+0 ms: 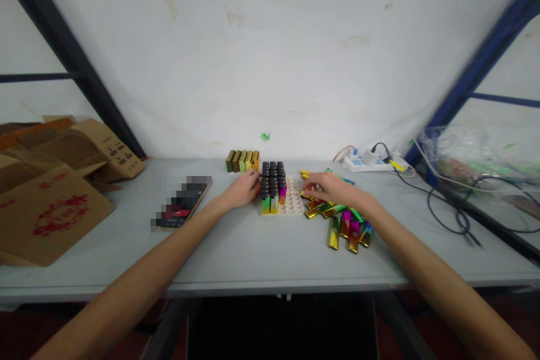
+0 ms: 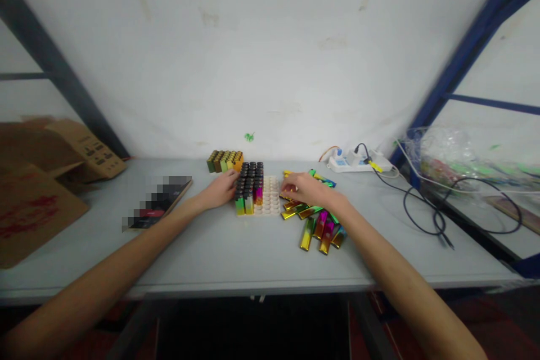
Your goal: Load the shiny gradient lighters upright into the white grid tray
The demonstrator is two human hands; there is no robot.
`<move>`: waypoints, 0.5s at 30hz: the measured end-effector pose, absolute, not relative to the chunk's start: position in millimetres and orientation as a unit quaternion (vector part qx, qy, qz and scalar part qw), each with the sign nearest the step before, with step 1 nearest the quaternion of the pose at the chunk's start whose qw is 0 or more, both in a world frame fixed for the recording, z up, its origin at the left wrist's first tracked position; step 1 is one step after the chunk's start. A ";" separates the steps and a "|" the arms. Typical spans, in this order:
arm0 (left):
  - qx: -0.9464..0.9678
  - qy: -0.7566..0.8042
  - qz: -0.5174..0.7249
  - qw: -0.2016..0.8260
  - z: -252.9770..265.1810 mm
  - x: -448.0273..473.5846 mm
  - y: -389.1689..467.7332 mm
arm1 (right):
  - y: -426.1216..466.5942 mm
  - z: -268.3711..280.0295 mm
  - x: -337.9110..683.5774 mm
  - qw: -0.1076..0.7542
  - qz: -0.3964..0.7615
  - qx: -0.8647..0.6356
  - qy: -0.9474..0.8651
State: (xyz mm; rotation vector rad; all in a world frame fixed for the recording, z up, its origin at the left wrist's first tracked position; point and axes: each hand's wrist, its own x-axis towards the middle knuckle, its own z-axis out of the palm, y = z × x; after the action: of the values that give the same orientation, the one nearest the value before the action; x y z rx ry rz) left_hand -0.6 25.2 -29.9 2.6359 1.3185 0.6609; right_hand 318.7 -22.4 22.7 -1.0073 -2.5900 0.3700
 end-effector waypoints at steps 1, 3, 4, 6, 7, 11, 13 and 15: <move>0.870 0.437 0.219 0.061 -29.6 -0.4 24.9 | -21.8 24.8 323.1 0.153 0.160 -0.351 -0.910; 0.870 0.437 0.219 0.061 -29.0 -0.1 24.4 | -21.2 28.7 330.9 0.133 0.219 -0.346 -0.903; 0.871 0.436 0.218 0.061 -28.8 0.0 24.3 | -21.1 30.2 334.0 0.126 0.239 -0.344 -0.899; 0.872 0.435 0.217 0.061 -28.8 0.0 24.3 | -20.8 31.3 338.1 0.119 0.251 -0.345 -0.897; 0.871 0.436 0.219 0.062 -28.9 -0.1 24.3 | -20.5 30.8 339.1 0.116 0.246 -0.348 -0.897; 0.867 0.431 0.238 0.075 -29.3 -0.5 24.9 | -19.1 24.6 337.1 0.116 0.214 -0.362 -0.900; 0.867 0.431 0.240 0.077 -29.4 -0.8 25.0 | -18.7 21.7 334.3 0.116 0.199 -0.360 -0.904; 0.867 0.432 0.236 0.074 -29.6 -1.0 25.2 | -18.9 20.8 332.0 0.113 0.187 -0.357 -0.908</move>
State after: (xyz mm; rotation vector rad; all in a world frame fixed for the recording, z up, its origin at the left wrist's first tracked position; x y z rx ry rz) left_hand -1.0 25.2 -29.6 2.6036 1.2961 0.7072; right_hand 332.0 -18.9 20.8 -1.0472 -2.6637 0.5491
